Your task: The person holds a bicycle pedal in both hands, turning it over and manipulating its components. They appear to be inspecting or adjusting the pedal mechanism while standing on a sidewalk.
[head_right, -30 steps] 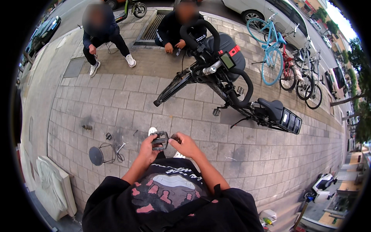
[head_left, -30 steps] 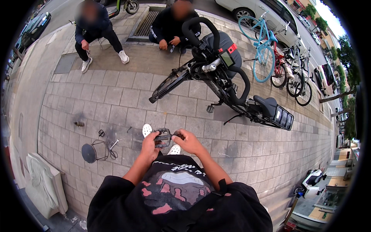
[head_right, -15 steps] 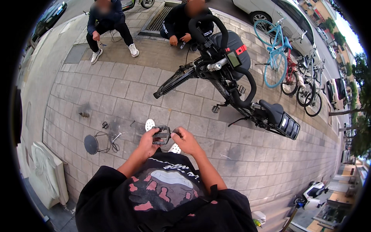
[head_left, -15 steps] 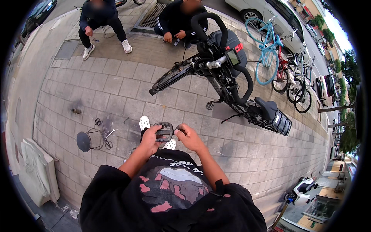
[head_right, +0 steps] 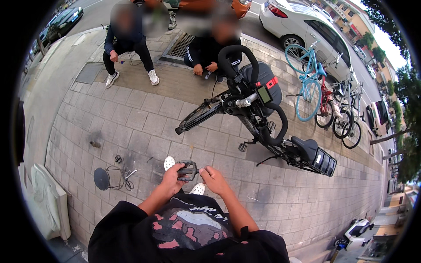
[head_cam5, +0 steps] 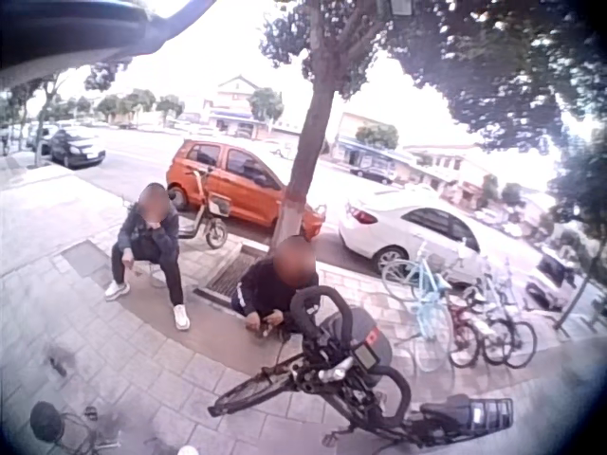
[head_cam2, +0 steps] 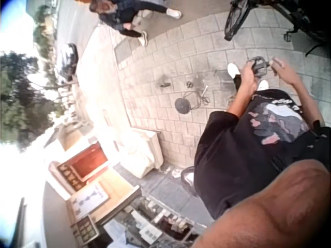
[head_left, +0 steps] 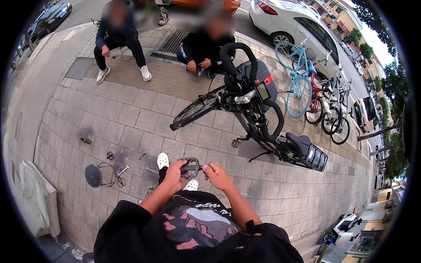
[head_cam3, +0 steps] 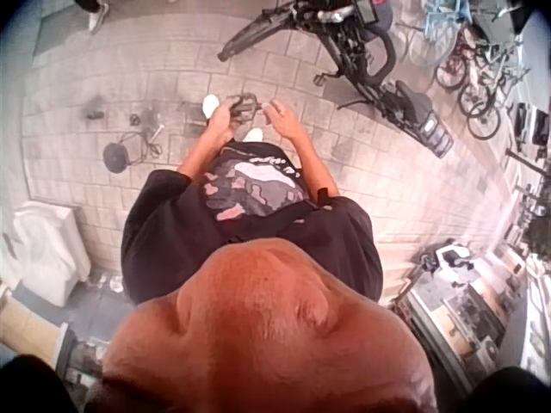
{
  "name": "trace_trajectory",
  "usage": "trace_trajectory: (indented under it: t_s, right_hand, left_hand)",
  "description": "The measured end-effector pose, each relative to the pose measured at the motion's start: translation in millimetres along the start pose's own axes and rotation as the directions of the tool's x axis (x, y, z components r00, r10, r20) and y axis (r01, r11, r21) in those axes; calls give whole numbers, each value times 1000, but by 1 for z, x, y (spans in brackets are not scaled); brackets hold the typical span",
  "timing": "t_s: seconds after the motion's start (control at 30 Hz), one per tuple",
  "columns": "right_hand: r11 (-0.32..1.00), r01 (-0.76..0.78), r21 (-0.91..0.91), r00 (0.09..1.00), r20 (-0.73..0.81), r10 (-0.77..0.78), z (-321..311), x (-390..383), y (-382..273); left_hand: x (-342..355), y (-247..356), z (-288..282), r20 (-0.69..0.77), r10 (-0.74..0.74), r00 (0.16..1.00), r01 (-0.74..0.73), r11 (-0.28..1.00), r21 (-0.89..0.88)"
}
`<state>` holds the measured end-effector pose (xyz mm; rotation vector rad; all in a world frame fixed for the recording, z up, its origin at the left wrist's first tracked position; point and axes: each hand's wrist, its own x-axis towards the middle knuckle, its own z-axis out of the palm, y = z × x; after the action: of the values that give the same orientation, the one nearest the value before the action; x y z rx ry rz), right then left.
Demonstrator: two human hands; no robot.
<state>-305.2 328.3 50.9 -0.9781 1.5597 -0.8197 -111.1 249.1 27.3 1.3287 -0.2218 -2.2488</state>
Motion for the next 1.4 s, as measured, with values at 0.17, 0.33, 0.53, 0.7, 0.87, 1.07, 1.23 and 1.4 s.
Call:
trace_trajectory:
  t_s: [0.17,0.33,0.53,0.7,0.87,1.07,1.23,1.4]
  right_hand:
    - [981,-145,-129,988,-66,137,0,11,9]
    - [996,18,-91,996,-83,-25,8,3,-14]
    - [975,-217,-37,976,18,218,0,21,13]
    - [994,27,-102,999,-20,-29,0,17,-5]
    - [996,-77,42,997,-7,77,-7,26,14]
    - [991,-132,3,989,-68,132,-6,22,-2]
    - [986,145,-79,980,-123,-154,-10,15,-3]
    - [981,-189,-41,982,-17,189,-30,14,3]
  left_hand:
    - [1,5,5,23,17,1000,-19,998,68]
    - [16,-6,-12,38,3,999,-4,1000,16]
    - [15,-5,-8,25,-1,1000,1,1000,-18]
    - [13,4,-6,69,21,997,-22,1000,19]
    - [12,3,2,84,88,993,-93,994,60]
    - [18,-1,0,60,68,996,-72,996,60]
    - [10,2,12,66,30,997,-35,997,62]
    - [11,-2,24,36,45,998,-49,992,113]
